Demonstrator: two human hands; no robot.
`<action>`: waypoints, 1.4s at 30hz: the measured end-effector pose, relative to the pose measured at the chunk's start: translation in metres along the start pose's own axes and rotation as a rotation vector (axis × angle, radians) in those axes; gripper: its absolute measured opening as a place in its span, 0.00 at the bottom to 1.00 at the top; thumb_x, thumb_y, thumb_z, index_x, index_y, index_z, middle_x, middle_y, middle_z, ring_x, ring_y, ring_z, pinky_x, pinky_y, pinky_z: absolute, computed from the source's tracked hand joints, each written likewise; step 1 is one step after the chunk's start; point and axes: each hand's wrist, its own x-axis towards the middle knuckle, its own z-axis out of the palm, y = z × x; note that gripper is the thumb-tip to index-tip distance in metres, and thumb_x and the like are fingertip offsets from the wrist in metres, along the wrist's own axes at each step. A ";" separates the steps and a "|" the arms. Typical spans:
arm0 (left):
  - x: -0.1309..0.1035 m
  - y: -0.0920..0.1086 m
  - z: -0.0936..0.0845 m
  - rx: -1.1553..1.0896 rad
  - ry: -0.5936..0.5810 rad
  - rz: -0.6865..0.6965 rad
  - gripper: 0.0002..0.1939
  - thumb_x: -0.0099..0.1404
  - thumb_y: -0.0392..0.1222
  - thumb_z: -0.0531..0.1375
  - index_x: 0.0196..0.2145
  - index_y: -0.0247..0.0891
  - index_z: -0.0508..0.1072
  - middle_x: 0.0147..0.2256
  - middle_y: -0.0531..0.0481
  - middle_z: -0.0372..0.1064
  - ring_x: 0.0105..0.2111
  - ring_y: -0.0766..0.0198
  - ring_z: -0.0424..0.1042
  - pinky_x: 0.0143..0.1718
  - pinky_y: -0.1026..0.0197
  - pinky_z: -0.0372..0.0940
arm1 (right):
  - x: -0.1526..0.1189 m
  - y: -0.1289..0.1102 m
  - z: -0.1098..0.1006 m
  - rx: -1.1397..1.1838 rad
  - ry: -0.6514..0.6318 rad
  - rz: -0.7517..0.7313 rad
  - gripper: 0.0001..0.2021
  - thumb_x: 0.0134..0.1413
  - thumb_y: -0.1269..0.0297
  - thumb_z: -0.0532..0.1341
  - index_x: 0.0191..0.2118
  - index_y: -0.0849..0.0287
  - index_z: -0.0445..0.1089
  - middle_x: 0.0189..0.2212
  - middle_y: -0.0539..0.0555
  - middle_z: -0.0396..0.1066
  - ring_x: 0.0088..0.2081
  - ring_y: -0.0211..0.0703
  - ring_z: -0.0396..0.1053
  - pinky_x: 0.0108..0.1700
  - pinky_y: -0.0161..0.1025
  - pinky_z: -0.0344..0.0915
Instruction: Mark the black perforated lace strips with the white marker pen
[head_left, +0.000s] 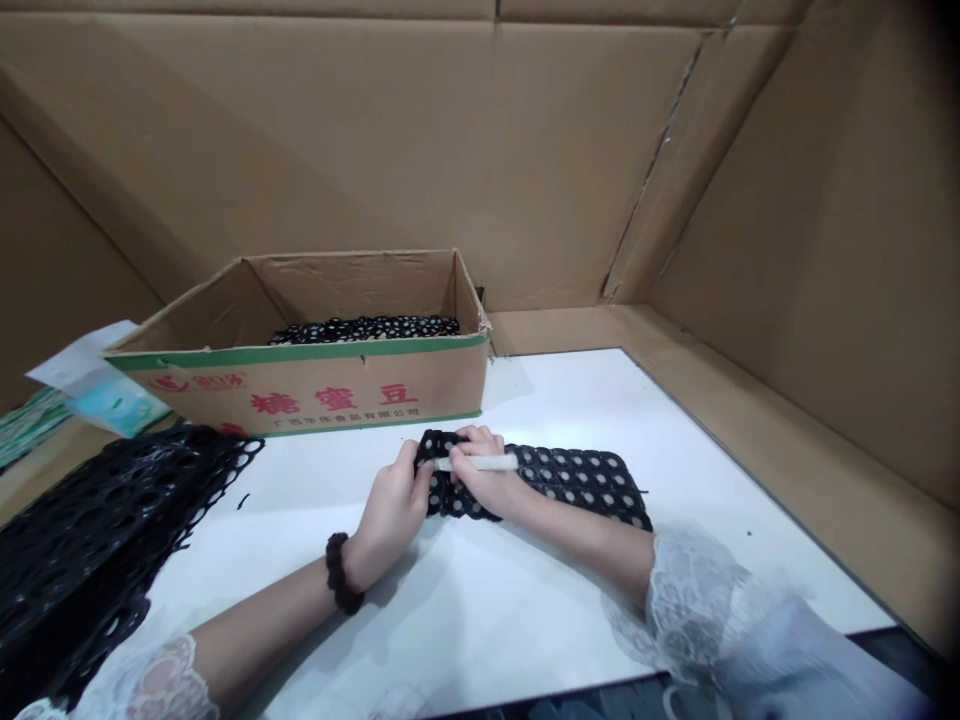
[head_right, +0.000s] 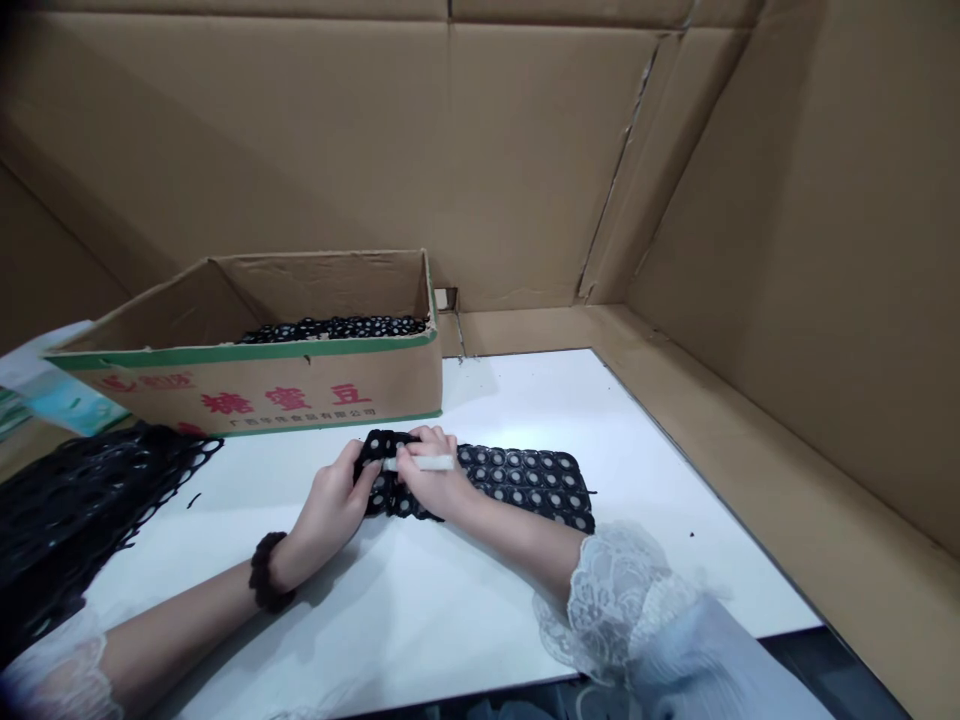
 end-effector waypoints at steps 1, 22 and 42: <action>0.000 0.001 0.000 0.010 -0.005 0.002 0.05 0.63 0.41 0.45 0.30 0.41 0.54 0.19 0.56 0.57 0.19 0.64 0.59 0.22 0.64 0.51 | 0.000 0.000 0.001 -0.012 -0.003 -0.020 0.19 0.54 0.65 0.48 0.14 0.59 0.62 0.40 0.53 0.64 0.47 0.44 0.56 0.48 0.47 0.49; 0.002 -0.016 -0.028 -0.684 -0.444 -0.291 0.14 0.56 0.47 0.56 0.22 0.34 0.62 0.19 0.55 0.59 0.19 0.70 0.58 0.22 0.66 0.53 | 0.000 -0.001 -0.015 0.121 -0.088 -0.036 0.17 0.49 0.71 0.51 0.12 0.59 0.62 0.34 0.52 0.65 0.46 0.44 0.59 0.50 0.44 0.51; -0.012 -0.008 -0.013 0.019 -0.117 0.019 0.07 0.62 0.42 0.47 0.31 0.38 0.61 0.24 0.51 0.64 0.23 0.63 0.62 0.25 0.63 0.54 | -0.005 0.003 -0.004 -0.188 -0.102 -0.169 0.13 0.54 0.62 0.52 0.23 0.58 0.67 0.41 0.53 0.60 0.48 0.45 0.53 0.46 0.46 0.50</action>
